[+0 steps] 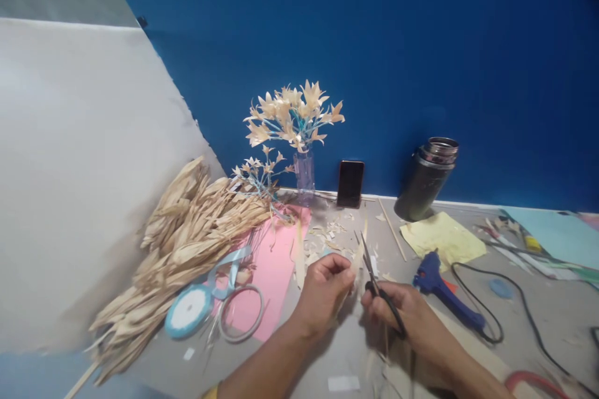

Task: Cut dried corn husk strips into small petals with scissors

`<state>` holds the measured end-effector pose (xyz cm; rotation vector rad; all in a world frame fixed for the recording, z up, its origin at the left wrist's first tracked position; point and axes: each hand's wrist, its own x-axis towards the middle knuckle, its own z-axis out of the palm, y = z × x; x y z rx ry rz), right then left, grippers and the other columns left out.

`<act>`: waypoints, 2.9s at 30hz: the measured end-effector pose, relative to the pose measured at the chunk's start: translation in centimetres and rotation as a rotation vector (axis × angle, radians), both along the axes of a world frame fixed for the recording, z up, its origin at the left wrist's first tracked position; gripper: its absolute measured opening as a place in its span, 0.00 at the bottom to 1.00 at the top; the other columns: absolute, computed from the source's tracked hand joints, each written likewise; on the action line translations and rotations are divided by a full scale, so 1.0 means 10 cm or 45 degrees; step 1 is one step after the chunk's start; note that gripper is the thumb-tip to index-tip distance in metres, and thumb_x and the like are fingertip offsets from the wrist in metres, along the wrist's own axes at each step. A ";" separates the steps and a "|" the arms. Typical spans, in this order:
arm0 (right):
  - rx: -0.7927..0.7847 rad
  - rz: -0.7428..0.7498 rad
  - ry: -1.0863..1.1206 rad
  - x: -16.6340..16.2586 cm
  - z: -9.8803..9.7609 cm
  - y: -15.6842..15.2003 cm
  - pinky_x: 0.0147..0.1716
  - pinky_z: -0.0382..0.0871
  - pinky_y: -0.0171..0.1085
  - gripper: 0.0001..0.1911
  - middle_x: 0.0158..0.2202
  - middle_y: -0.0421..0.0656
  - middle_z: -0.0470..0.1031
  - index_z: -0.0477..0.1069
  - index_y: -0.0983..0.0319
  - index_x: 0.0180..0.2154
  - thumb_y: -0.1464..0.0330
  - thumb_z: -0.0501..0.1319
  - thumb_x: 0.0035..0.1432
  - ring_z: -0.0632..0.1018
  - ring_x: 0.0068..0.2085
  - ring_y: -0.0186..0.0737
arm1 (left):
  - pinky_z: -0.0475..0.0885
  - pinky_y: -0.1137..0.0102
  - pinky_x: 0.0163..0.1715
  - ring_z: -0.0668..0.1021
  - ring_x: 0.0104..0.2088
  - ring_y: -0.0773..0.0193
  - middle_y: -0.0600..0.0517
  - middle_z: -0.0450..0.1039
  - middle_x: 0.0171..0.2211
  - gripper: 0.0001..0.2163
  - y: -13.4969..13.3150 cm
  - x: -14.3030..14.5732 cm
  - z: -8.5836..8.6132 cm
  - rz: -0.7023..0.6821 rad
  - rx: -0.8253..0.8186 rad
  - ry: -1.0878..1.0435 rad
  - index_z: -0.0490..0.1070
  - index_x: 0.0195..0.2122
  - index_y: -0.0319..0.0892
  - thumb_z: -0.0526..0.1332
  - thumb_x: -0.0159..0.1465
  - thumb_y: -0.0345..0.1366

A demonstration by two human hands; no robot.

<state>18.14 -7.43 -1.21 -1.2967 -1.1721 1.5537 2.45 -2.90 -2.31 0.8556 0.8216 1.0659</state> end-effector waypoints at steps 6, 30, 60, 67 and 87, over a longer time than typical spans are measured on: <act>0.037 -0.029 -0.104 0.03 -0.02 0.01 0.22 0.56 0.33 0.26 0.18 0.37 0.64 0.64 0.61 0.19 0.48 0.64 0.53 0.64 0.22 0.33 | 0.53 0.75 0.22 0.63 0.19 0.73 0.56 0.67 0.18 0.13 0.00 0.00 0.01 0.024 -0.021 -0.007 0.70 0.27 0.39 0.72 0.51 0.38; -0.095 0.042 -0.103 -0.07 -0.09 -0.05 0.19 0.52 0.32 0.29 0.15 0.35 0.61 0.61 0.59 0.19 0.43 0.64 0.49 0.60 0.18 0.30 | 0.58 0.75 0.23 0.66 0.20 0.72 0.57 0.66 0.19 0.16 -0.04 0.04 0.02 0.051 -0.097 -0.075 0.67 0.28 0.40 0.73 0.51 0.41; -0.053 0.005 0.031 -0.03 -0.11 -0.04 0.20 0.55 0.32 0.28 0.18 0.36 0.62 0.64 0.61 0.20 0.45 0.63 0.53 0.62 0.20 0.31 | 0.56 0.75 0.23 0.63 0.21 0.73 0.57 0.65 0.21 0.14 -0.04 0.01 0.03 0.010 -0.097 -0.013 0.69 0.27 0.40 0.73 0.49 0.38; -0.001 -0.197 0.041 0.00 -0.10 0.00 0.26 0.61 0.34 0.18 0.25 0.37 0.67 0.71 0.62 0.32 0.56 0.71 0.48 0.67 0.26 0.35 | 0.52 0.75 0.21 0.58 0.18 0.75 0.60 0.59 0.17 0.13 -0.06 0.03 0.07 0.001 -0.099 0.015 0.69 0.25 0.40 0.73 0.49 0.38; -0.046 -0.085 0.226 -0.02 -0.06 -0.02 0.27 0.61 0.33 0.11 0.26 0.40 0.73 0.72 0.64 0.28 0.65 0.71 0.46 0.70 0.27 0.36 | 0.62 0.76 0.20 0.69 0.18 0.72 0.52 0.72 0.22 0.13 -0.10 0.07 0.01 -0.166 -0.169 -0.112 0.72 0.29 0.37 0.70 0.55 0.42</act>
